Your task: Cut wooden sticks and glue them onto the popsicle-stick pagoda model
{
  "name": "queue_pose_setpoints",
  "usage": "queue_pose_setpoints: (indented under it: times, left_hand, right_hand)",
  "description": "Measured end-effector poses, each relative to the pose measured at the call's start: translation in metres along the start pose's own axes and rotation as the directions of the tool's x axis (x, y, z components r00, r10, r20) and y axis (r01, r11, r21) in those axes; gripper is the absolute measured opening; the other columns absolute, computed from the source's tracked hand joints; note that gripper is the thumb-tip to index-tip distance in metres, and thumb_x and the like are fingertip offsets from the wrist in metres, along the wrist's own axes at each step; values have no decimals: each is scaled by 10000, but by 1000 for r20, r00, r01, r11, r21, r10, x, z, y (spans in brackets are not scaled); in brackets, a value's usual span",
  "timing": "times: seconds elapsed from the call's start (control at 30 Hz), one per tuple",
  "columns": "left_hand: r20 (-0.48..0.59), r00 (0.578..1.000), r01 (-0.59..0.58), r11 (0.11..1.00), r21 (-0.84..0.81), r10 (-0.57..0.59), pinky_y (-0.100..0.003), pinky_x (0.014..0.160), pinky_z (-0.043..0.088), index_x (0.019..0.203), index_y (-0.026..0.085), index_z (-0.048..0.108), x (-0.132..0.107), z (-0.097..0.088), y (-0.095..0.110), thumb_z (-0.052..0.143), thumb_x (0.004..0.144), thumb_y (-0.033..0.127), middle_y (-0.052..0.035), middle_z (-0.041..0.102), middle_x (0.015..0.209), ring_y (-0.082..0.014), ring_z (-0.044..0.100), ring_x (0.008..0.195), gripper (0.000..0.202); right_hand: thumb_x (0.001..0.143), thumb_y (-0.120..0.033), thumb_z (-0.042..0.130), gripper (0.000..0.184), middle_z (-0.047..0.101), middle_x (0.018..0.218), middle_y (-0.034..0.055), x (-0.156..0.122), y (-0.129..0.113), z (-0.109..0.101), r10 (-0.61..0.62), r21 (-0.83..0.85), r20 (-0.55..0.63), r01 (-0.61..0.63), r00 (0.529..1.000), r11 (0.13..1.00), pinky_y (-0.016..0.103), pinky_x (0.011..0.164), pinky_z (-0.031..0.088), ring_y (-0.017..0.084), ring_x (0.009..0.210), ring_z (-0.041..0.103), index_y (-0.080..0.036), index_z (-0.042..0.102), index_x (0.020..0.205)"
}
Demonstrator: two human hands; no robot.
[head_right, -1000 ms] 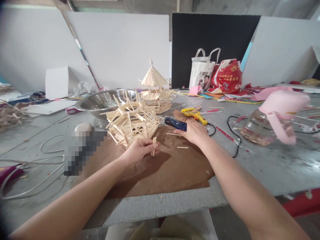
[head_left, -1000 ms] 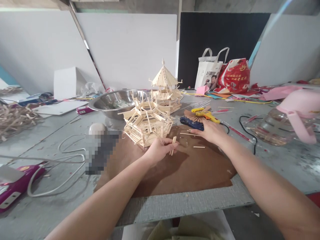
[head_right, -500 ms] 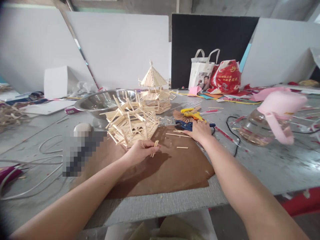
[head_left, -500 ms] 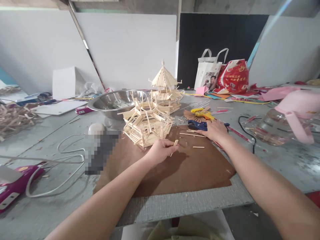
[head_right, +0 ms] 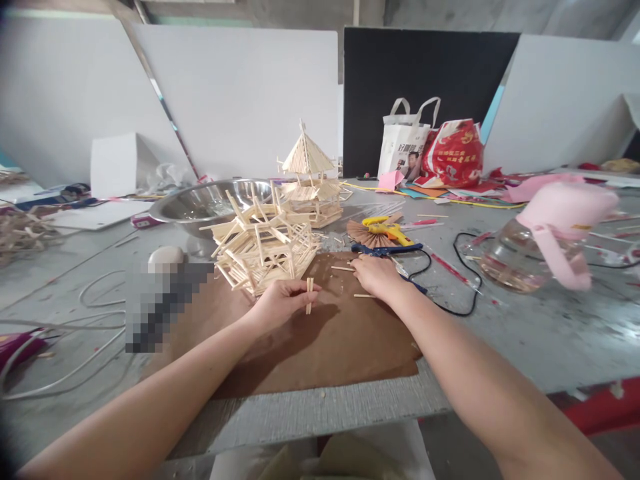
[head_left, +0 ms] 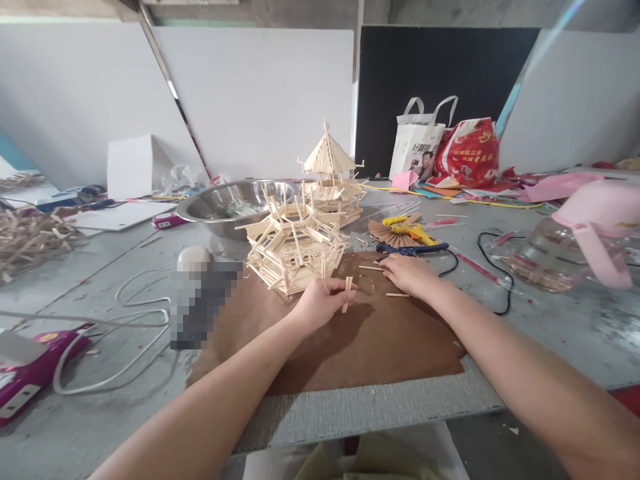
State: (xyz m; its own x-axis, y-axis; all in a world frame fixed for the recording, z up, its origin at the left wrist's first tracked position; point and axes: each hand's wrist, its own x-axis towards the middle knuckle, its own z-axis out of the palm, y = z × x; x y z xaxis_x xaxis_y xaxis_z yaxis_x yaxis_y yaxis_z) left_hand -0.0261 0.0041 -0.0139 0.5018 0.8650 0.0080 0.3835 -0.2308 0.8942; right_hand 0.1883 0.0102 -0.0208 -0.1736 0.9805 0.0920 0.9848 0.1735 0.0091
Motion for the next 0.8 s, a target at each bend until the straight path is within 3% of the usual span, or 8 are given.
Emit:
queue_pose_setpoints:
  times: [0.27,0.4,0.5,0.63,0.7,0.8]
  left_hand:
    - [-12,1000,12,1000,-18,-12,-200,571,387,776,114,639,0,0,0,555,657,359,-2,586,631,-92,493,569,285]
    - [-14,1000,2,1000,-15,-2,-197,547,377,756,128,633,1,2,-5,547,660,382,11,572,607,-88,482,546,285]
    - [-15,1000,-4,1000,-3,4,-198,526,368,763,136,634,2,3,-10,532,670,396,14,566,586,-89,475,529,294]
    - [-15,999,-36,999,9,36,-201,551,375,773,143,640,2,4,-10,526,681,378,7,582,616,-99,488,564,277]
    - [-8,999,-53,998,18,53,-201,560,377,755,143,644,2,4,-8,520,686,372,3,588,630,-102,491,581,270]
    - [4,997,-72,997,30,72,-199,551,370,747,140,648,1,4,-7,510,693,389,-1,586,631,-104,488,585,290]
  right_hand:
    - [737,-125,396,292,577,952,100,-1,-1,-3,-23,33,17,22,1000,999,256,688,379,186,839,554,-163,575,965]
    - [737,-157,422,203,588,819,69,-9,-13,-14,-106,246,-227,162,968,956,235,680,383,149,753,545,-153,578,867]
    - [749,-221,444,152,596,740,37,-15,-24,-16,-103,535,-356,293,929,793,226,630,407,122,656,542,-161,576,794]
    - [760,-300,449,198,601,725,27,-18,-33,-11,-97,800,-227,242,969,549,226,562,431,113,586,552,-157,576,812]
    - [759,-306,452,208,605,750,35,-18,-35,-9,-109,837,-175,206,978,508,229,549,433,112,578,551,-153,582,814]
    - [755,-299,464,201,606,728,30,-19,-39,-7,-139,827,-136,189,981,529,231,556,430,115,583,546,-160,595,817]
